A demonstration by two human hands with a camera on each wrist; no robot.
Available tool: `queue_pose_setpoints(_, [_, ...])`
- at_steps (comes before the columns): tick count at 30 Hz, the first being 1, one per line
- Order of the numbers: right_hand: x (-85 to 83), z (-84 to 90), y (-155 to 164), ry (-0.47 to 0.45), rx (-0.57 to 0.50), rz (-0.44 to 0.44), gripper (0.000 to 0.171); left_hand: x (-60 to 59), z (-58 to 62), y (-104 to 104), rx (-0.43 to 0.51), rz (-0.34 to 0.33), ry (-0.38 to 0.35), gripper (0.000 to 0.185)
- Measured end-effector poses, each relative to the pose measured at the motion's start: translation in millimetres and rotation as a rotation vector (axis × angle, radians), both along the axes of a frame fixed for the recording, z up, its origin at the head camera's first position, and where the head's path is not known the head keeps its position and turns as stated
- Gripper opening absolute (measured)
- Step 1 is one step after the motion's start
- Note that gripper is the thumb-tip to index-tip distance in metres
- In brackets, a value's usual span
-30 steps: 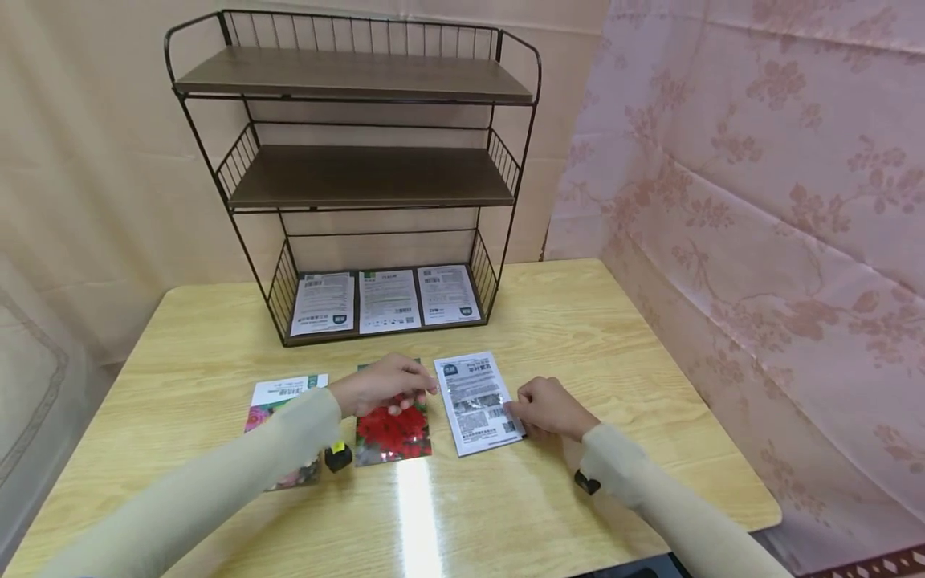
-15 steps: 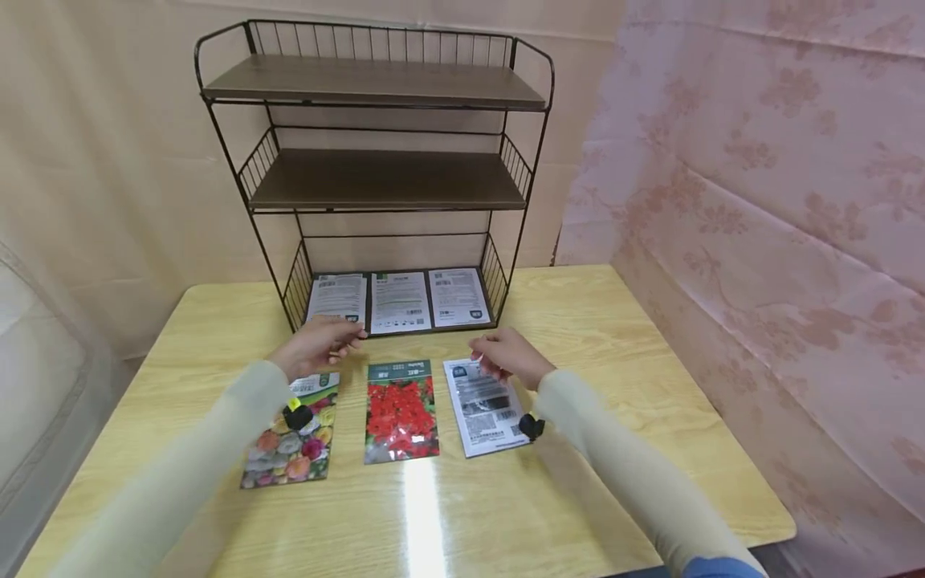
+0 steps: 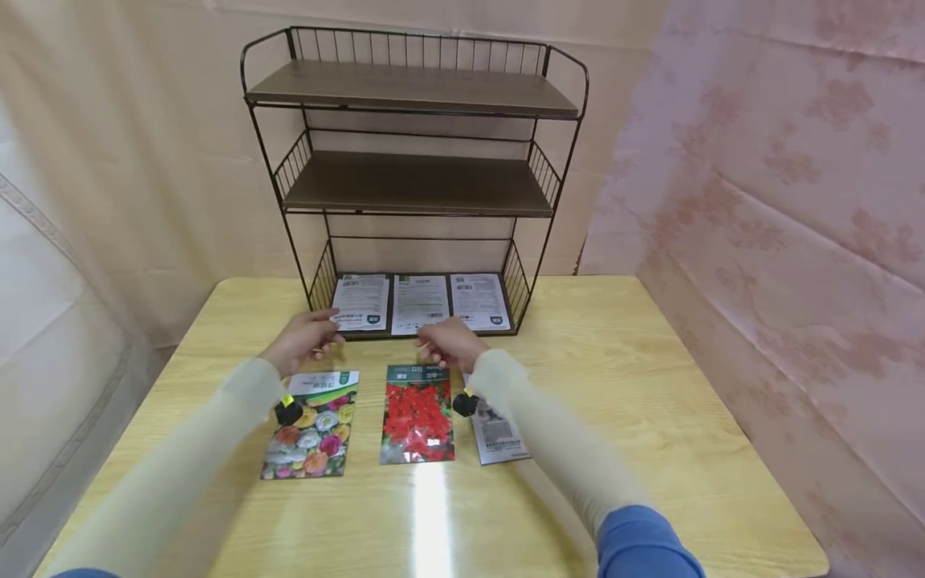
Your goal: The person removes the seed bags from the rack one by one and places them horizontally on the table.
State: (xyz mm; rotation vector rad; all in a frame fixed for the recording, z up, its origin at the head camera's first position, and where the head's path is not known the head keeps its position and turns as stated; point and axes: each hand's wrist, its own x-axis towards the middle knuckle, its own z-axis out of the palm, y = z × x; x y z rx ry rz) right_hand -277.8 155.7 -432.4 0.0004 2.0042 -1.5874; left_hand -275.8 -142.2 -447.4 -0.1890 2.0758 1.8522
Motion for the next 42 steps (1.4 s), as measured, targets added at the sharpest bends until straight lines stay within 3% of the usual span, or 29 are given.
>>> queue_pose_setpoints(3, [-3.6,-8.3,-20.6,-0.019,-0.035,-0.012,0.041,1.4,-4.5,3.0,-0.049,-0.020,-0.024,0.061])
queue_pose_setpoints(10, [-17.0,-14.2,-55.5,0.030,-0.022,-0.084,0.042,-0.8,-3.8,6.6,-0.075,-0.102,-0.122,0.047])
queue_pose_setpoints(18, [-23.2,-17.5,-73.7,-0.021,-0.003,-0.088,0.042,-1.0,-0.1,-1.4,0.027,-0.050,-0.131,0.046])
queue_pose_setpoints(22, [-25.7,-17.2,-76.1,0.014,-0.009,-0.138,0.053,-2.1,-1.1,0.1,0.057,-0.020,-0.124,0.047])
queue_pose_setpoints(26, [-30.7,-16.5,-77.8,0.021,-0.024,-0.178,0.053,-2.5,-2.0,2.7,0.054,0.014,-0.120,0.045])
queue_pose_setpoints(30, [-33.7,-16.4,-81.2,-0.037,-0.026,-0.143,0.042,-1.7,-2.2,2.5,0.041,0.036,-0.129,0.044])
queue_pose_setpoints(36, [-29.9,-18.5,-90.4,-0.072,0.007,-0.114,0.045,-0.8,-4.6,-1.4,0.037,0.053,-0.146,0.042])
queue_pose_setpoints(42, [-29.4,-20.2,-100.0,-0.024,0.074,-0.197,0.052,-0.7,-8.1,-7.4,0.026,0.086,-0.140,0.038])
